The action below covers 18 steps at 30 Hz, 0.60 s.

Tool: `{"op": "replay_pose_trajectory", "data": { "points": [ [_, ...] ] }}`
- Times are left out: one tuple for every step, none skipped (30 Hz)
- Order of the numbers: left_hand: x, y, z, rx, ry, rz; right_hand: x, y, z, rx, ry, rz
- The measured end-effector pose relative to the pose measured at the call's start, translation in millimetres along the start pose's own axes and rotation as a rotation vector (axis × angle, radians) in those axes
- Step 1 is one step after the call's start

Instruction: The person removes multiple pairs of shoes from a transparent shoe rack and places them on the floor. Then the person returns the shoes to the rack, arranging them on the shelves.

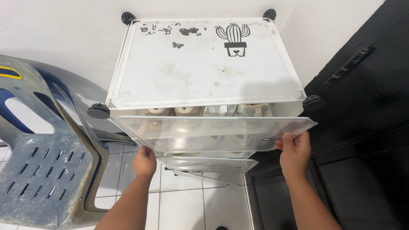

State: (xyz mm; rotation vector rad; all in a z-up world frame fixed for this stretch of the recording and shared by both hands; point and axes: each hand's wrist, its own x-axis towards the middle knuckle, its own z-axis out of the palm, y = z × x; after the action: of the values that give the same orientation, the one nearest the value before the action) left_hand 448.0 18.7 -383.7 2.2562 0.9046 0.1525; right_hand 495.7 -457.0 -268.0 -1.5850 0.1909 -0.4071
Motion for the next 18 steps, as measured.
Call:
{"op": "replay_pose_trajectory", "data": {
  "points": [
    [-1, -1, -1, -0.012, 0.013, 0.014, -2, -1, 0, 0.008, -0.012, 0.011],
    [-2, -4, -4, -0.025, 0.027, 0.027, -6, -1, 1, 0.015, -0.023, 0.021],
    [0, -8, -5, -0.037, 0.042, 0.042, -9, 1, 2, 0.025, -0.034, 0.031],
    [2, -12, -6, -0.06, 0.07, 0.047, -12, 3, 4, 0.014, -0.039, 0.036],
    [3, -19, -6, -0.079, 0.097, 0.052, -17, 7, 5, 0.004, -0.044, 0.045],
    [6, -24, -5, -0.099, 0.124, 0.056, -21, 12, 5, -0.007, -0.048, 0.053],
    [9, -29, -3, -0.04, 0.082, 0.067, -24, 16, 4, 0.025, -0.051, 0.05],
    [12, -32, -2, 0.019, 0.04, 0.078, -24, 20, 4, 0.056, -0.054, 0.046],
    [14, -33, 0, 0.076, -0.002, 0.09, -24, 24, 4, 0.088, -0.057, 0.041],
    [16, -33, 0, 0.112, -0.012, 0.073, -23, 27, 4, 0.082, -0.066, 0.036],
    [17, -31, 0, 0.147, -0.023, 0.055, -20, 29, 2, 0.074, -0.075, 0.031],
    [18, -28, 0, 0.183, -0.035, 0.037, -19, 30, 2, 0.067, -0.083, 0.027],
    [18, -24, -1, 0.209, -0.034, 0.026, -18, 32, 2, 0.046, -0.093, 0.018],
    [19, -20, -2, 0.235, -0.034, 0.014, -17, 34, 1, 0.025, -0.102, 0.009],
    [19, -16, -3, 0.26, -0.033, 0.002, -16, 36, 1, 0.005, -0.112, -0.001],
    [19, -12, -4, 0.276, -0.035, 0.003, -15, 37, 0, -0.029, -0.128, 0.003],
    [18, -10, -6, 0.292, -0.037, 0.002, -15, 39, -1, -0.063, -0.144, 0.008],
    [18, -8, -6, 0.307, -0.039, 0.002, -14, 41, -3, -0.096, -0.16, 0.012]
  ]
}}
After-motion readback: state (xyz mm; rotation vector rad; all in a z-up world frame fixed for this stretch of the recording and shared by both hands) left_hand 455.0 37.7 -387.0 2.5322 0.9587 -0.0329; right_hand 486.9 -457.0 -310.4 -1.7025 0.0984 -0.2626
